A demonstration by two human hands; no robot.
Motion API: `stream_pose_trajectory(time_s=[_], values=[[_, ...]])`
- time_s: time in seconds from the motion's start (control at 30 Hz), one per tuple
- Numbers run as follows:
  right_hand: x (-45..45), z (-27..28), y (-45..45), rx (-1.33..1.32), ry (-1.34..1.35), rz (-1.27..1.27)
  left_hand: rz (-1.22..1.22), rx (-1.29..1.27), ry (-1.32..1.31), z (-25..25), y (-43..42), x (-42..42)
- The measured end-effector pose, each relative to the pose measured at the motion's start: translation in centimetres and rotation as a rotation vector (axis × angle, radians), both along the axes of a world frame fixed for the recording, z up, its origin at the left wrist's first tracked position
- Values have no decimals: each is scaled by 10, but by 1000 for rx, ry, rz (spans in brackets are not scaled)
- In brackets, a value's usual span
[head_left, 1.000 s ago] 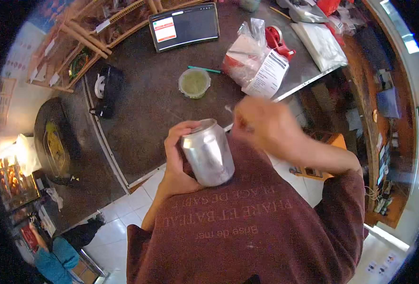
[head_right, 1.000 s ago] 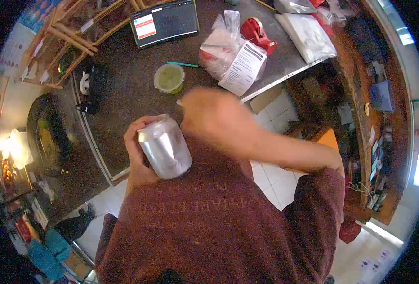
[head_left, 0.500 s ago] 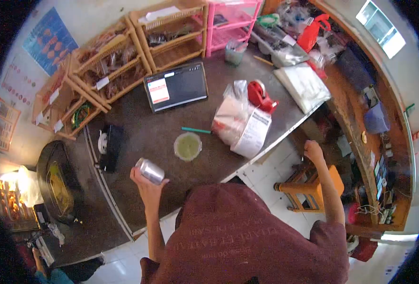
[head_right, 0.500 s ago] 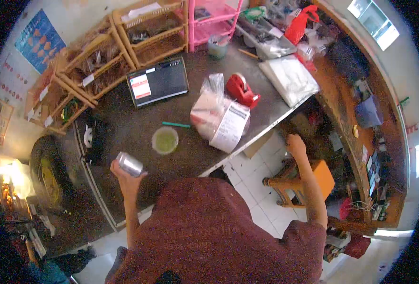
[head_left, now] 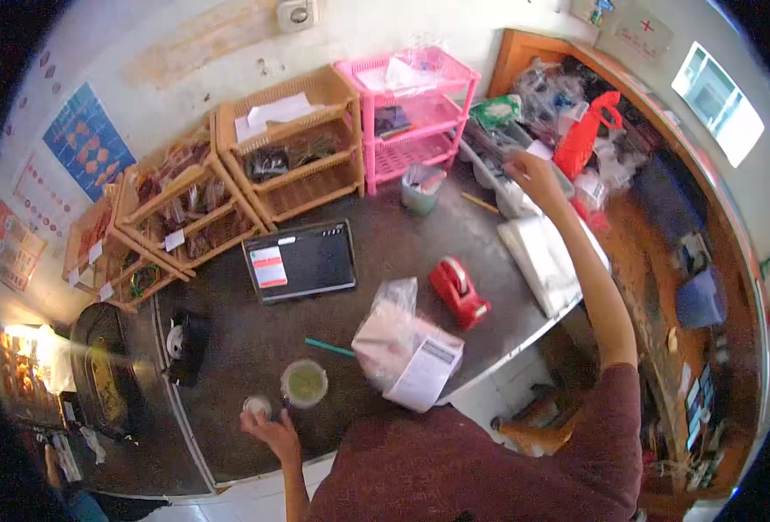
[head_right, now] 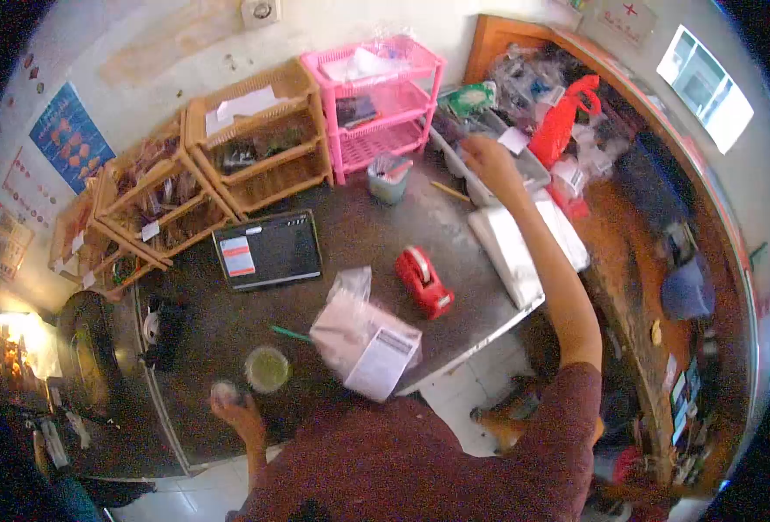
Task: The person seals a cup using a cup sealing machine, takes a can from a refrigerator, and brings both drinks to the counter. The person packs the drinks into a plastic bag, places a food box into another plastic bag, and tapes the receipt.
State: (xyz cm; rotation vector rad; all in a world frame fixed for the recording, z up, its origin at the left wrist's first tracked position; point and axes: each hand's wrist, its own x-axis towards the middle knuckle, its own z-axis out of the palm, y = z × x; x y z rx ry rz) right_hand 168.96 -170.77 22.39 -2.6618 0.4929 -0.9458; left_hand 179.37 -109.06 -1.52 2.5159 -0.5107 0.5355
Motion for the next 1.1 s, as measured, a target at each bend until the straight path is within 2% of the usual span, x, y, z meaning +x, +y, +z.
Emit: stream_pose_trajectory(time_s=[0.1,0.17,0.2,0.27,0.33,0.37,0.4,0.43,0.47,0.53,0.57,0.63,0.73,0.77,0.9,0.93,1.03,1.1], values=[[83,31,-25,18,-27,176,112,-10,-175,35,-33,1],[132,32,-47,-206,-14,370,99,-93,-298,77,-70,11],[153,28,-52,-259,-43,349,171,-197,-165,99,-95,17],[191,22,-60,-362,-110,306,15,-374,-280,144,-150,38],[214,21,-74,-440,17,264,-145,-188,-357,191,-203,57],[224,21,-80,-479,81,242,-369,-394,-389,202,-238,75],[232,21,-87,-505,22,280,-399,-200,-391,234,-271,80],[237,21,-94,-459,12,315,-542,-238,-364,248,-307,93],[241,20,-99,-416,6,348,-690,-172,-363,268,-343,106],[238,25,-98,-301,-79,439,-841,-139,-231,289,-414,131],[234,29,-97,-206,-100,475,-924,-153,-165,296,-449,146],[224,32,-99,-5,-126,533,-952,-116,-267,288,-508,181],[216,31,-114,65,-174,639,-968,-105,-82,269,-560,213],[214,31,-119,82,-208,667,-935,-92,-100,261,-570,221],[186,62,-115,165,-142,473,-771,-107,-201,251,-586,228],[189,57,-123,152,-265,511,-729,-97,-205,251,-588,226],[160,84,-115,128,-466,382,-646,-50,-168,254,-590,227],[142,89,-121,137,-745,230,-608,20,-144,251,-593,235]])
